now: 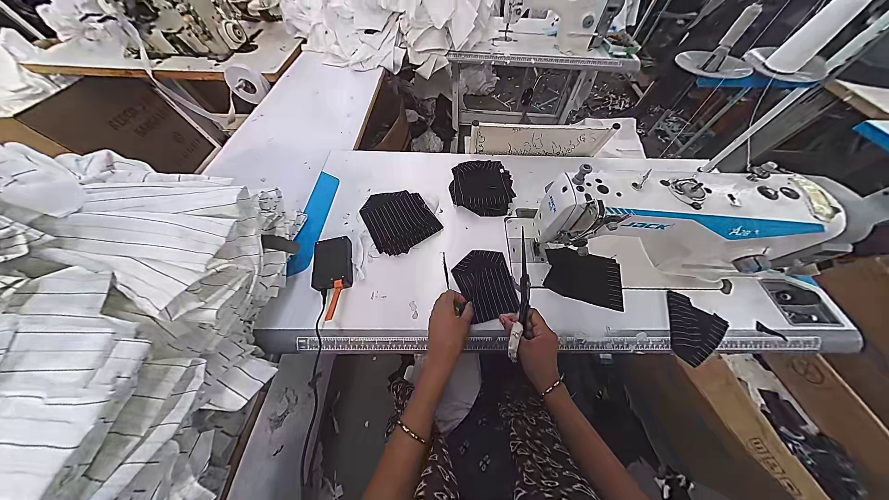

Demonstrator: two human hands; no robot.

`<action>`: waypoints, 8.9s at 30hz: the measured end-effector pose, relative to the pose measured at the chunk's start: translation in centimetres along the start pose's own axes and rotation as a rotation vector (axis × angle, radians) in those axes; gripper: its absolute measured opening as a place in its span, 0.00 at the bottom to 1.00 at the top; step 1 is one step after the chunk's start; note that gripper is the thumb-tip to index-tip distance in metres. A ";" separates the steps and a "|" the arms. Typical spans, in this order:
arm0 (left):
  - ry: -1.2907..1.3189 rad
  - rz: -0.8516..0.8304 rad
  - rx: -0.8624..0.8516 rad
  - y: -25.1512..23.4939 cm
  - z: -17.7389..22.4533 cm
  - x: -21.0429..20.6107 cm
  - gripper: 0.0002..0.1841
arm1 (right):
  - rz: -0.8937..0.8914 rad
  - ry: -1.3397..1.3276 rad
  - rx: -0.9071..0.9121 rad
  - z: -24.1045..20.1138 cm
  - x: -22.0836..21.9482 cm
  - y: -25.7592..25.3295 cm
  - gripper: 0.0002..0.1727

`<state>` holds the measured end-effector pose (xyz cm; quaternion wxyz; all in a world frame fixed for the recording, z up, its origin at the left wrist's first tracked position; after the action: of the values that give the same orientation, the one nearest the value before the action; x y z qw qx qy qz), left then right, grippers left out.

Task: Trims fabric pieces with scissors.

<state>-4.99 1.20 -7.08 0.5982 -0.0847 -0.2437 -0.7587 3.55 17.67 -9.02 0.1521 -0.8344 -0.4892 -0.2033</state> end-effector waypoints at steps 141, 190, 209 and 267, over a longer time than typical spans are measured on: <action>-0.685 -0.583 -0.626 -7.0 -0.2 -2.7 0.50 | -0.552 -0.178 -0.683 -0.1 6.7 7.5 0.18; -0.506 -0.307 -0.892 -4.5 -0.8 -1.9 0.40 | -0.590 -0.258 -0.648 -1.7 3.6 -0.9 0.19; -0.357 -0.210 -0.792 -2.5 -2.1 -2.4 0.19 | -0.717 -0.542 -0.666 0.3 8.8 10.7 0.21; -0.060 -0.866 0.058 -4.9 2.1 -1.6 0.08 | -0.575 -0.545 -0.705 0.3 5.4 6.0 0.22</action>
<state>-9.50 4.42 -7.22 0.2197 0.0201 -0.2954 -0.9296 11.23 18.98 -6.95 -0.3321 -0.6897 -0.6220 -0.1647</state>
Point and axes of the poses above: each hand's wrist, its own y-axis away from the middle knuckle, its own x-axis out of the back of the hand, z = x × y, the point moved 2 cm from there along -y, towards the middle knuckle, and after that the axes turned 9 degrees about y, right-handed, at the moved point
